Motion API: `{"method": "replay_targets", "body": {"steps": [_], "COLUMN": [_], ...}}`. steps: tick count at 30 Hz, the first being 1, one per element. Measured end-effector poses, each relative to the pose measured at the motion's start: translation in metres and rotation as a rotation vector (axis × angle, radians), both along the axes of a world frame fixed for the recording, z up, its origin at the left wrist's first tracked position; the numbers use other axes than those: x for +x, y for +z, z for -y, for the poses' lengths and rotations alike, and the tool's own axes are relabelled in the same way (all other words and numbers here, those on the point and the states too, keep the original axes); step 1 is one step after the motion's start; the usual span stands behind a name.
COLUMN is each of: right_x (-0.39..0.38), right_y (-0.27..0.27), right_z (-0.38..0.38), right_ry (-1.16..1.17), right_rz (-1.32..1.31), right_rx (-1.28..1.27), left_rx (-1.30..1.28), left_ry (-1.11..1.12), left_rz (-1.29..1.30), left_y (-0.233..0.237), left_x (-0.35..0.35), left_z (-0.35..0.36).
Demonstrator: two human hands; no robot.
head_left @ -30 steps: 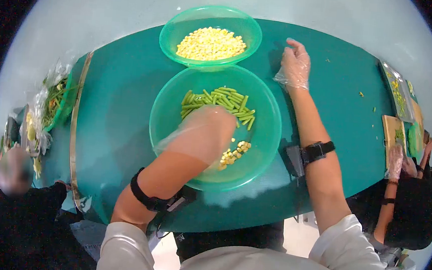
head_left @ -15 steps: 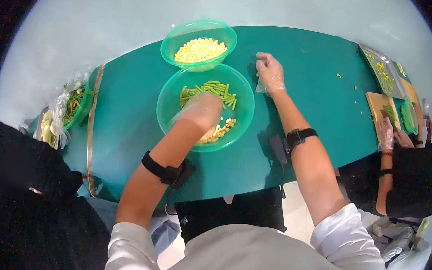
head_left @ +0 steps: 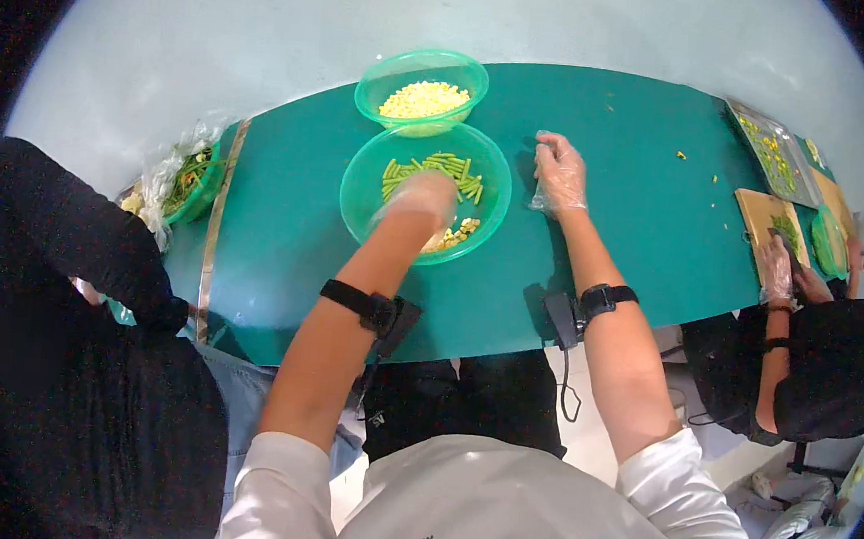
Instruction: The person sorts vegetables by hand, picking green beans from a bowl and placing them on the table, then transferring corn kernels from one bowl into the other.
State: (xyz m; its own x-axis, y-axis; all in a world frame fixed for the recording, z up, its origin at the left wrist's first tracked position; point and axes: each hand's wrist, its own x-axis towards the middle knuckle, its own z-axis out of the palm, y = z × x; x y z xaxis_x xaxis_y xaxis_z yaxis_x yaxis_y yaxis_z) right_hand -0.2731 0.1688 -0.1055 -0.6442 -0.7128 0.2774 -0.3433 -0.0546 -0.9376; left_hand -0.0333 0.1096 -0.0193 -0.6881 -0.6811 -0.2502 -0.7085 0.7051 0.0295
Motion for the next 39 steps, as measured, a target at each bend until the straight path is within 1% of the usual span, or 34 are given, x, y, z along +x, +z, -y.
{"method": "replay_targets", "body": {"steps": [1,3,6,8,11,14,16,18,21,24,27,29,30,33,36,39], "right_x": [0.0,-0.002,-0.01,-0.012,-0.014,-0.011,-0.008,-0.006,-0.008,-0.012,-0.01,-0.012,-0.012,-0.01,-0.01,-0.007], "right_y": [0.001,-0.002,-0.012,-0.017,-0.016,-0.009,-0.005,-0.003,-0.006,-0.012,-0.01,-0.008,-0.006,-0.007,-0.006,0.001], "right_z": [0.0,0.001,0.007,0.012,0.013,0.01,0.007,0.007,0.008,0.01,0.007,0.006,0.008,0.011,0.01,0.005], "right_ry": [0.003,0.006,0.006,-0.01,0.0,0.034,0.051,0.054,0.035,0.029,0.029,0.05,0.067,0.051,0.016,0.046], "right_rz": [0.002,-0.01,-0.033,-0.006,-0.027,0.034,0.101,0.142,0.141,0.075,0.172,0.141,0.129,0.131,0.09,0.139], "right_rx": [-0.008,-0.015,-0.031,-0.072,-0.065,-0.069,-0.078,-0.084,-0.073,-0.135,-0.116,-0.107,-0.103,-0.09,-0.069,-0.066], "left_rx": [0.001,-0.027,-0.085,-0.065,0.041,-0.093,-0.014,0.195,0.238,-0.053,-0.044,-0.027,-0.021,-0.041,-0.089,-0.072], "left_ry": [0.04,0.054,0.127,0.208,0.291,0.108,-0.029,-0.111,-0.254,-0.486,-0.371,-0.436,-0.462,-0.431,-0.412,-0.425], "left_rz": [-0.001,-0.221,-0.575,-0.723,-0.727,-0.657,-0.531,-0.522,-0.526,-0.52,-0.457,-0.452,-0.447,-0.328,-0.41,-0.239], "left_y": [0.009,0.02,0.047,0.051,0.048,0.025,0.024,0.014,0.004,-0.015,-0.021,-0.033,-0.031,-0.03,-0.029,-0.017], "left_x": [0.0,0.001,0.0,0.004,0.004,0.015,0.022,0.03,0.031,0.027,0.024,0.023,0.024,0.021,0.021,0.007], "left_z": [-0.004,0.016,0.071,0.121,0.139,0.131,0.083,0.044,0.02,0.011,0.005,0.013,0.014,0.012,0.008,0.005]}}
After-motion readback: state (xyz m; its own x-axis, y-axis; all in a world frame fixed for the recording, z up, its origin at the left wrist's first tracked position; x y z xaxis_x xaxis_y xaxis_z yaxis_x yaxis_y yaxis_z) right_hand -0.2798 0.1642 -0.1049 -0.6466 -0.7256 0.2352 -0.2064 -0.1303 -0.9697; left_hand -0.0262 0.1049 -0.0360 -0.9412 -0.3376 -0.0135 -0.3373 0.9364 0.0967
